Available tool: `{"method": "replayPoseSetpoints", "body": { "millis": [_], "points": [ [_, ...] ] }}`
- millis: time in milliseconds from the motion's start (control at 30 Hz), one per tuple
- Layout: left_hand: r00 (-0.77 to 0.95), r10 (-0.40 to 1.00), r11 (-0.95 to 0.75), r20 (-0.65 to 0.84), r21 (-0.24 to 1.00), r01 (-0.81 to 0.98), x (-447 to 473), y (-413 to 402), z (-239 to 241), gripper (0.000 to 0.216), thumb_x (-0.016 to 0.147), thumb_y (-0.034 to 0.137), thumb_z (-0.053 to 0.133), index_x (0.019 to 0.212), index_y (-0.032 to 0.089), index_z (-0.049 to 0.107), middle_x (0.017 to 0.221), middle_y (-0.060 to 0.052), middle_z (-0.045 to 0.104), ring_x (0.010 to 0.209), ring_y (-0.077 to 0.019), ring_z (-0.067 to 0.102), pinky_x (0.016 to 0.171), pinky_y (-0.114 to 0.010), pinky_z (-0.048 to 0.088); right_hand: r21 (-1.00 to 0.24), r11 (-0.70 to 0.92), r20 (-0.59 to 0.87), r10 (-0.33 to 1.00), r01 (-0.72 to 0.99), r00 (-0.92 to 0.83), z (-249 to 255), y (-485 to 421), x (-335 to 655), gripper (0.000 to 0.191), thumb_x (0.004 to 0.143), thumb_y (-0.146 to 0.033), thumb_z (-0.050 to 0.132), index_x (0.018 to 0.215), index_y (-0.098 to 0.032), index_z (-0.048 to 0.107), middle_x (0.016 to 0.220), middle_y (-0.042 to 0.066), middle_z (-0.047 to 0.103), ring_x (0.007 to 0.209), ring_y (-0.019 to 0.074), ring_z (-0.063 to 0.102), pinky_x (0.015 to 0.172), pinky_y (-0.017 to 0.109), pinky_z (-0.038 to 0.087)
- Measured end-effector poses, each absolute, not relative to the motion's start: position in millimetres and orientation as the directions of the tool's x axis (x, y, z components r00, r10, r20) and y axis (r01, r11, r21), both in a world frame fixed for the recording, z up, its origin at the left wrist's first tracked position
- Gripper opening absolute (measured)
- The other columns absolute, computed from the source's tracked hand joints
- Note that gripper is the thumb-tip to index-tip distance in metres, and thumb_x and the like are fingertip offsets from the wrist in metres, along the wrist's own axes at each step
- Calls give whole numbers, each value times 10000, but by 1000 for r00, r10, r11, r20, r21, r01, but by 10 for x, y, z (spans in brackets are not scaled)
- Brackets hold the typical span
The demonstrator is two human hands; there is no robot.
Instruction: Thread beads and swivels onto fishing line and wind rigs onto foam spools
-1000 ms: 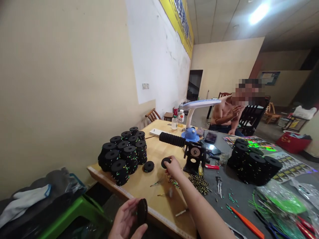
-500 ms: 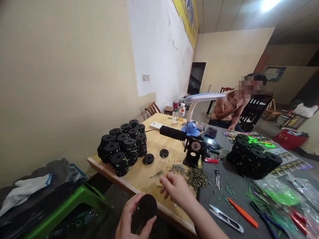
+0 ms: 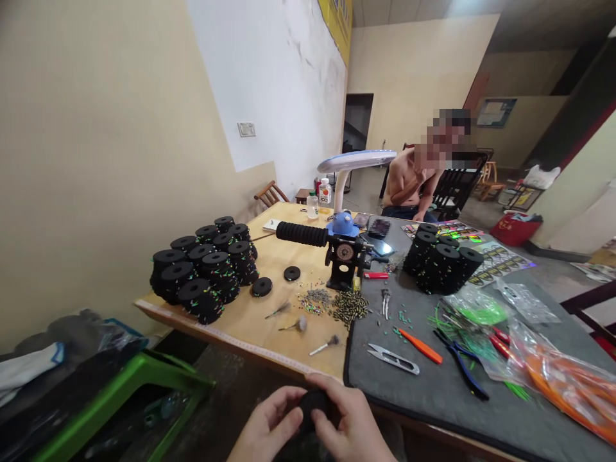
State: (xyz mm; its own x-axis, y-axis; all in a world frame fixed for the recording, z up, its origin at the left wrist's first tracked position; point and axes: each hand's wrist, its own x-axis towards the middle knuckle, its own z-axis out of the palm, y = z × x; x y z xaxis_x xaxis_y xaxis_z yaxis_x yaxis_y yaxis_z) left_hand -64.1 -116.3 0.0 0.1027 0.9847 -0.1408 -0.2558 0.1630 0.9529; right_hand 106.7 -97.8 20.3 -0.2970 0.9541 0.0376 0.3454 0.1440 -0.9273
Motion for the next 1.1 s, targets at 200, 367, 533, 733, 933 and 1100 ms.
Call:
{"method": "replayPoseSetpoints", "body": {
  "millis": [200,367,533,733,933,1100],
  "points": [
    [132,957,288,-259,911,-296,-577,-1146,26,318,664,432,754,830,161,745,837,-78,735,837,-231,633,789,-316,474,-926,174,49,936,336,-348,186,-1075,1103,461,790,-262,588,1251,-257,592,1150,67,687,1032,275,626,914,347,461],
    [77,939,342,-335,888,-308,-548,-1118,-25,327,634,456,770,731,146,734,715,-44,700,669,-160,586,622,-236,438,-898,162,22,945,408,-326,108,-1147,1123,469,723,-241,598,1191,-261,599,842,17,730,702,194,641,682,238,476],
    [-3,894,387,-448,775,-499,-590,-1057,13,376,508,450,849,671,155,682,610,-7,653,582,-115,550,529,-194,394,-847,96,0,983,523,-181,99,-1148,1245,126,756,-251,524,823,-211,622,639,-18,642,582,153,560,563,212,392],
    [-75,880,345,-469,741,-577,-715,-1095,-62,419,467,436,872,704,157,669,569,15,616,546,-105,556,513,-194,403,-648,-107,-35,993,754,111,137,-954,1663,90,776,-267,473,816,-219,538,585,-28,585,539,166,529,547,244,334],
    [-193,883,256,-428,785,-564,-793,-1170,-105,385,504,414,857,727,166,665,587,19,610,566,-128,594,533,-221,433,-489,-139,-32,989,861,141,253,-737,1892,129,762,-266,490,810,-205,594,705,37,655,620,196,581,559,252,338],
    [-187,875,272,-446,773,-573,-825,-1162,-104,401,482,427,863,716,163,673,603,6,635,572,-120,585,516,-202,417,-473,-196,-15,977,859,214,287,-530,1994,242,779,-335,468,916,-194,609,687,41,660,606,208,595,554,261,360]
  ]
}}
